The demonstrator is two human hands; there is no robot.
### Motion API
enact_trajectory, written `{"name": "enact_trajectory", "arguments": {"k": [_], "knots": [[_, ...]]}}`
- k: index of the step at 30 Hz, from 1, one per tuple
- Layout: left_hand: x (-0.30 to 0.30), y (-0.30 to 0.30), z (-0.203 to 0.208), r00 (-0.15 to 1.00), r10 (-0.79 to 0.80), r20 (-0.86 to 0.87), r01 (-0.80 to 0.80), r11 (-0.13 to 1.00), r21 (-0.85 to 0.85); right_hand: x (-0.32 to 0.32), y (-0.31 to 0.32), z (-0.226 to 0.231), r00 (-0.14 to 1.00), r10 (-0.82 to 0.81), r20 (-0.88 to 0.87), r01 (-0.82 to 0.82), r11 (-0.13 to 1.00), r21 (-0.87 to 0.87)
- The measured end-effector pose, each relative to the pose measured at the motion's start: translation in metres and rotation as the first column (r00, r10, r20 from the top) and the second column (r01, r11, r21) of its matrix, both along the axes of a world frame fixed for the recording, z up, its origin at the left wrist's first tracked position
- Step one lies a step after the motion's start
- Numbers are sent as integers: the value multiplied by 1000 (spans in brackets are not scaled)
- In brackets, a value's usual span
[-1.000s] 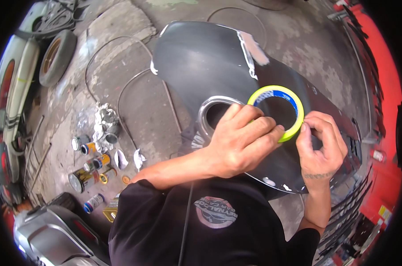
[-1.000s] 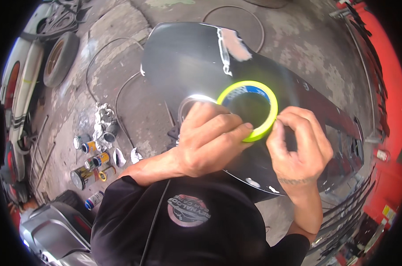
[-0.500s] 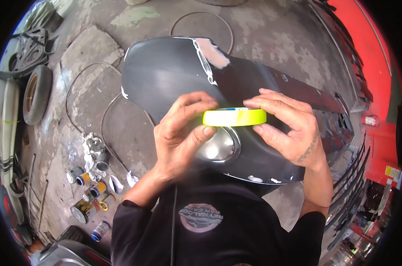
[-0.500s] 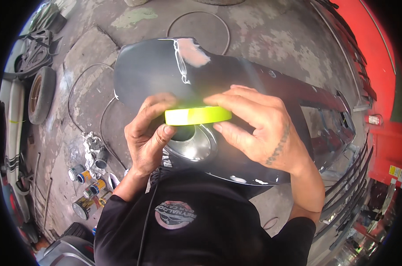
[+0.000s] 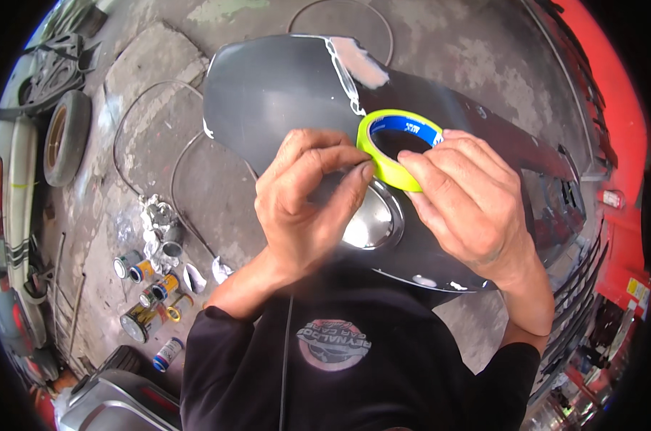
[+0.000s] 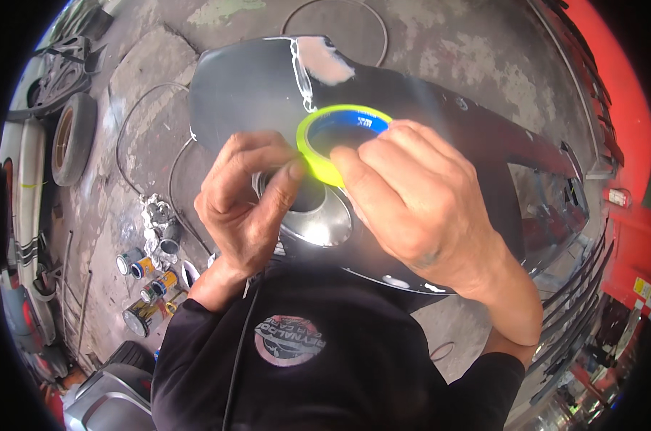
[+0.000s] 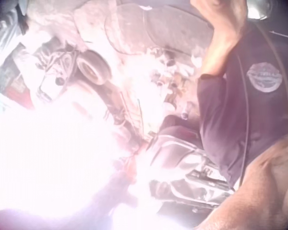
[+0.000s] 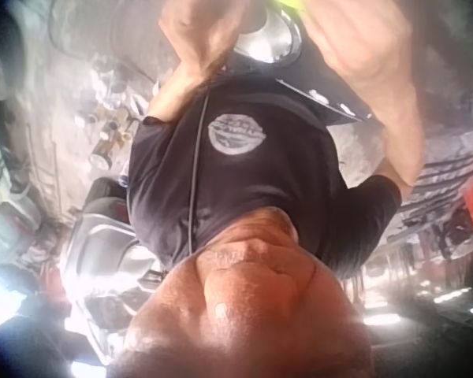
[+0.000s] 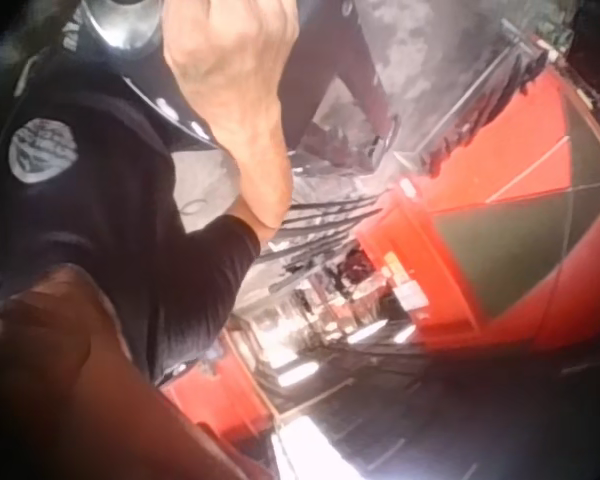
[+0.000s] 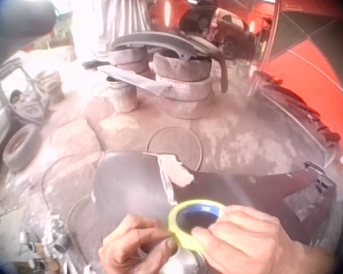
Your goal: The person applies bright green masking tape around the circular opening of a dark grey car bumper. They carefully wrap the tape along the edge, smooth it down, and then flip the bumper over to continue taping the perimeter of the opening on the other side.
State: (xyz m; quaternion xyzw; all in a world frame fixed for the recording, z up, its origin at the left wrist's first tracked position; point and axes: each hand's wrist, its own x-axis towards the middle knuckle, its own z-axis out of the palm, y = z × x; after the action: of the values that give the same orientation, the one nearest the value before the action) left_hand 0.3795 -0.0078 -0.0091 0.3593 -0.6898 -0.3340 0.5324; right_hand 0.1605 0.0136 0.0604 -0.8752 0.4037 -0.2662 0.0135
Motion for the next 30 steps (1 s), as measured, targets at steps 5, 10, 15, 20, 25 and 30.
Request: {"name": "enact_trajectory", "arguments": {"k": [5,10,15,20,25,30], "knots": [[11,-13,4,981,-99,-167,120,986,117,-1,-2,10,1000,-9,-20,12,988,153],[31,-27,13,980,-88,-178,134,955,263,-9,2,51,991,-91,99,40,900,434],[36,-18,2,988,-98,-119,146,843,517,-39,8,69,992,-76,100,-18,703,711],[43,-4,-4,978,-130,165,-23,715,699,-44,-2,38,975,-120,189,-83,591,802],[46,-24,-2,966,-117,232,-83,709,701,-44,-27,23,942,-195,274,-118,572,812],[42,-32,0,931,-146,336,-166,649,743,-48,-53,19,966,-138,218,-124,494,860]]}}
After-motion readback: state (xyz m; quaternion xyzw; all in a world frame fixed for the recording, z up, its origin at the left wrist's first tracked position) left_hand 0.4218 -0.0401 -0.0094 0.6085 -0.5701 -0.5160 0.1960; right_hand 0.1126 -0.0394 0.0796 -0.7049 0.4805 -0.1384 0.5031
